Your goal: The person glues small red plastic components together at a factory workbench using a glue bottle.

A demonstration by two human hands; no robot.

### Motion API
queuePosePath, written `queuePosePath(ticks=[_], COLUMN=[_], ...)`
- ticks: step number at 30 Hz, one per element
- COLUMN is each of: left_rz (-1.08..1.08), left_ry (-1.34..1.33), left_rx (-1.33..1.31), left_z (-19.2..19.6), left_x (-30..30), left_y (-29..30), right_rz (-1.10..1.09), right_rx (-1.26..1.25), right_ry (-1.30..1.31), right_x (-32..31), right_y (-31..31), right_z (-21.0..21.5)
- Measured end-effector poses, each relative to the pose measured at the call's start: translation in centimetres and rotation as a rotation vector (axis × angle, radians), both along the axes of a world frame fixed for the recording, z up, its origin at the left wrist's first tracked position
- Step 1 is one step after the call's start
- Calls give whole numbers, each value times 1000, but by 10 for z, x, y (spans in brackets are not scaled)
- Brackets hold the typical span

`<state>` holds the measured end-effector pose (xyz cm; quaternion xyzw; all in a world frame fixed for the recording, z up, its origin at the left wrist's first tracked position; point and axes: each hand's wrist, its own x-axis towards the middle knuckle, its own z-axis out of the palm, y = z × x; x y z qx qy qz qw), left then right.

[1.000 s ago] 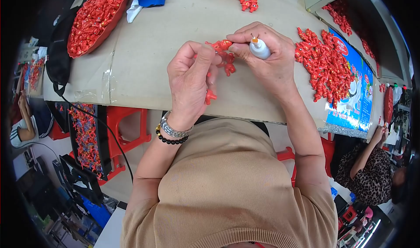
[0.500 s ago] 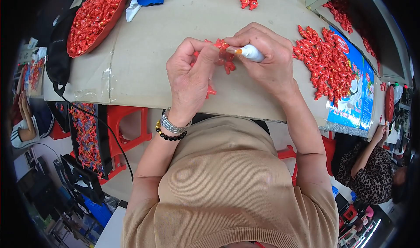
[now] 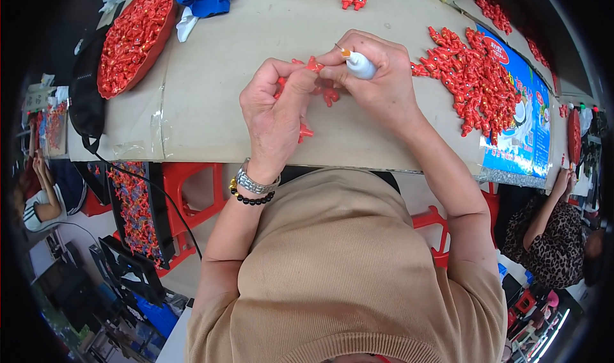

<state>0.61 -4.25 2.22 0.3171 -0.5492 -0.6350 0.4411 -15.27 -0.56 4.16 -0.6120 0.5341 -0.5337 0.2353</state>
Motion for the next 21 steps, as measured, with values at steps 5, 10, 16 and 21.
queuePosePath(ticks=[5,10,16,21], left_rz=[-15,31,-3,-2], left_ry=[64,86,59,39], left_rx=[115,190,140,105], left_z=[2,5,3,1], left_x=[0,-1,0,0], left_y=[-2,0,-1,-2], right_rz=[39,60,74,75], right_rx=[282,318,296,252], right_ry=[-340,-404,-418,-404], right_x=[-1,-1,3,3], right_y=[1,-1,0,-1], right_z=[13,12,6,1])
